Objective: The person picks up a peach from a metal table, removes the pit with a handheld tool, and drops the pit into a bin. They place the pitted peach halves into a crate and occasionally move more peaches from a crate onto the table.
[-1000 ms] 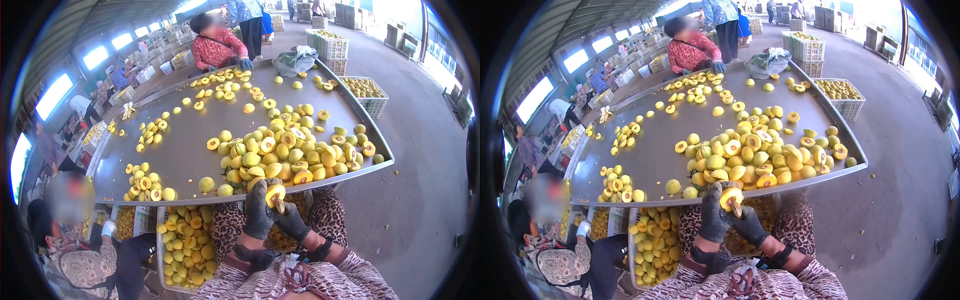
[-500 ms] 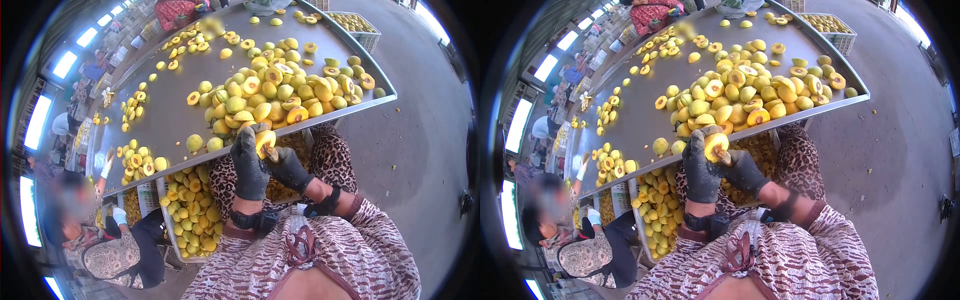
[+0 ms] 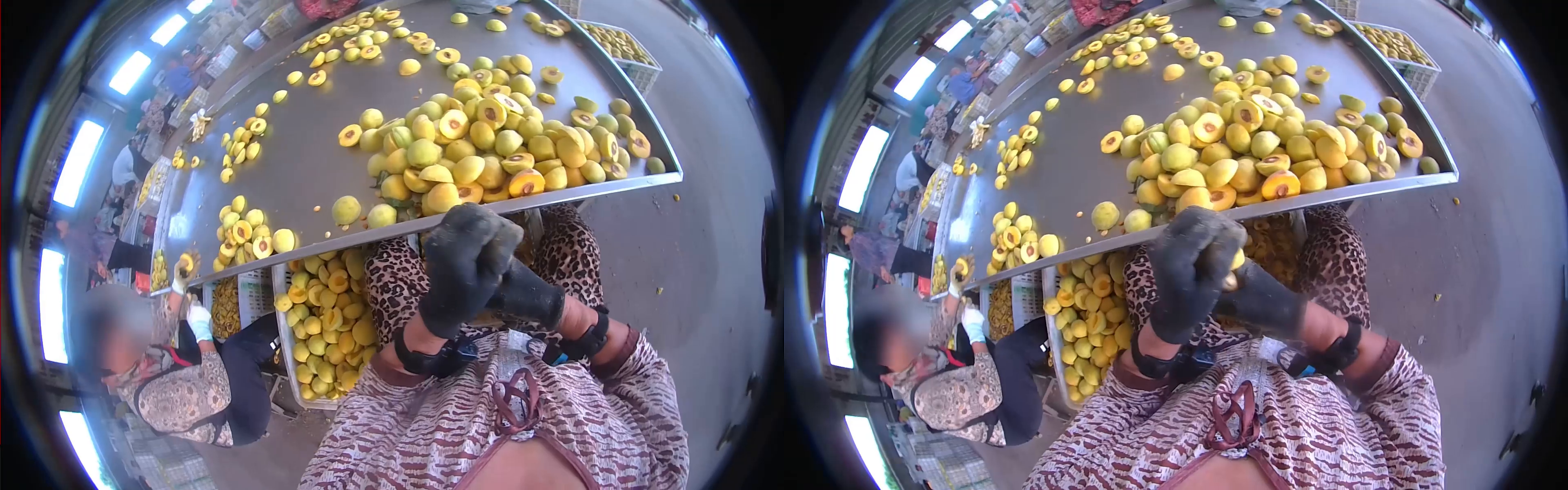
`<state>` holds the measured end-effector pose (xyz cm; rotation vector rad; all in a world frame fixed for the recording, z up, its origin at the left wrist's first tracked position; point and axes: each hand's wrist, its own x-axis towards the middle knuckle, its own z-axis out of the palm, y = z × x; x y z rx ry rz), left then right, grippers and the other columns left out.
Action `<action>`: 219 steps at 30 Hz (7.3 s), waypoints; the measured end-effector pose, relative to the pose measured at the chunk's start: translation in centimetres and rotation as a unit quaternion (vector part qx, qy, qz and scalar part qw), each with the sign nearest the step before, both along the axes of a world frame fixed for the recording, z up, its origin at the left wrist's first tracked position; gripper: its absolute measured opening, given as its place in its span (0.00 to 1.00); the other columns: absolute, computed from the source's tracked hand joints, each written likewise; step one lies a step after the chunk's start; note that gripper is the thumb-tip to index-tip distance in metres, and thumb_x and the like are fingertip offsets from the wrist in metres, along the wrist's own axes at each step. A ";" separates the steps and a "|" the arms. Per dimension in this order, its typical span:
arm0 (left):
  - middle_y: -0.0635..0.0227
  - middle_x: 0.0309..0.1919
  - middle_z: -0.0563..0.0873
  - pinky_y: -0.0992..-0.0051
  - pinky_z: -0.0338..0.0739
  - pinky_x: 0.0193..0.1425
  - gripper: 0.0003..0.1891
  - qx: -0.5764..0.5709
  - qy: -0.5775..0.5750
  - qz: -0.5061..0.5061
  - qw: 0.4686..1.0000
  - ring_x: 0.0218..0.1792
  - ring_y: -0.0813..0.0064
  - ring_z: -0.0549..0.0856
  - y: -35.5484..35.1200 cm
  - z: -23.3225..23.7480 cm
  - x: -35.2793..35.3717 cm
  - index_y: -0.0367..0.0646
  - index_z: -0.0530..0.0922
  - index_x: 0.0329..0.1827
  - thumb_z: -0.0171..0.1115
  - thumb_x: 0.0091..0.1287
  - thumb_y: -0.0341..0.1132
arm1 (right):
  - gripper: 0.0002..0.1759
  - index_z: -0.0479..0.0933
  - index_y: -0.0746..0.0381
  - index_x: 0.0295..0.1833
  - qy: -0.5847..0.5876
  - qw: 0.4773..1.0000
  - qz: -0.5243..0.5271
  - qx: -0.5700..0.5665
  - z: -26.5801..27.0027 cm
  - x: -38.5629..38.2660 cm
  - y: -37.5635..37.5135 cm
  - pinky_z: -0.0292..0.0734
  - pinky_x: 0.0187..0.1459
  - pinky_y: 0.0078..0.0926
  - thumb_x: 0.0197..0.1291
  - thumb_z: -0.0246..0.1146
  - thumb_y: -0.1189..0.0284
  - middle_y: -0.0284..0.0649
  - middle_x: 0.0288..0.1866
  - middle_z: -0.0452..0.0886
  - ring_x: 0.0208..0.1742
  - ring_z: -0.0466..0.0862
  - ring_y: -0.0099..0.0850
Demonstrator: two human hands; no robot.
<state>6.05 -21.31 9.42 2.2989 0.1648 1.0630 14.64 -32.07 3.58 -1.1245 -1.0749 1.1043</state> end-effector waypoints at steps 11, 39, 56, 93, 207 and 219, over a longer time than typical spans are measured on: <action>0.57 0.37 0.84 0.62 0.86 0.40 0.26 -0.675 -0.260 -0.061 0.688 0.38 0.56 0.87 3.9 -3.4 -6.4 0.39 0.78 0.41 0.47 0.76 0.57 | 0.09 0.82 0.65 0.44 -0.223 0.972 -0.037 0.067 -0.6 -1.8 0.8 0.79 0.35 0.26 0.56 0.65 0.78 0.38 0.29 0.84 0.29 0.85 0.29; 0.65 0.49 0.84 0.76 0.81 0.53 0.22 -0.474 -0.139 -0.017 0.870 0.46 0.74 0.85 15.4 -7.3 -8.3 0.33 0.74 0.63 0.60 0.73 0.40 | 0.10 0.75 0.64 0.39 -0.297 0.933 -0.202 -0.040 -7.7 -1.5 0.7 0.76 0.29 0.42 0.62 0.65 0.69 0.53 0.26 0.80 0.28 0.82 0.54; 0.57 0.49 0.86 0.70 0.80 0.56 0.31 -0.559 -0.038 -0.053 0.826 0.49 0.69 0.85 3.9 -7.7 -4.7 0.32 0.78 0.55 0.42 0.78 0.56 | 0.09 0.74 0.67 0.36 -0.284 0.947 -0.147 -0.029 -1.2 -1.4 2.9 0.72 0.33 0.48 0.57 0.66 0.72 0.58 0.29 0.78 0.36 0.79 0.59; 0.51 0.37 0.87 0.64 0.78 0.49 0.22 -0.281 -0.045 0.060 0.957 0.39 0.54 0.86 -0.2 -7.0 -2.8 0.30 0.82 0.41 0.43 0.76 0.39 | 0.04 0.82 0.62 0.34 -0.200 0.975 -0.074 -0.052 -4.3 -0.5 0.8 0.78 0.32 0.34 0.59 0.64 0.73 0.46 0.26 0.82 0.26 0.83 0.41; 0.49 0.61 0.77 0.62 0.72 0.64 0.22 -0.119 0.211 0.707 0.664 0.62 0.57 0.77 24.0 -30.5 -37.4 0.43 0.75 0.62 0.56 0.70 0.44 | 0.14 0.75 0.57 0.27 -0.318 0.934 -0.046 -0.158 -14.6 -0.6 0.1 0.70 0.27 0.39 0.54 0.70 0.62 0.44 0.19 0.73 0.22 0.72 0.46; 0.47 0.48 0.82 0.55 0.71 0.58 0.20 -0.403 -0.060 0.595 0.693 0.51 0.50 0.79 26.9 -26.7 -36.8 0.31 0.78 0.45 0.63 0.64 0.43 | 0.06 0.82 0.60 0.33 -0.324 0.911 0.033 -0.253 -9.1 -0.8 1.1 0.78 0.32 0.32 0.47 0.70 0.73 0.42 0.24 0.82 0.28 0.86 0.37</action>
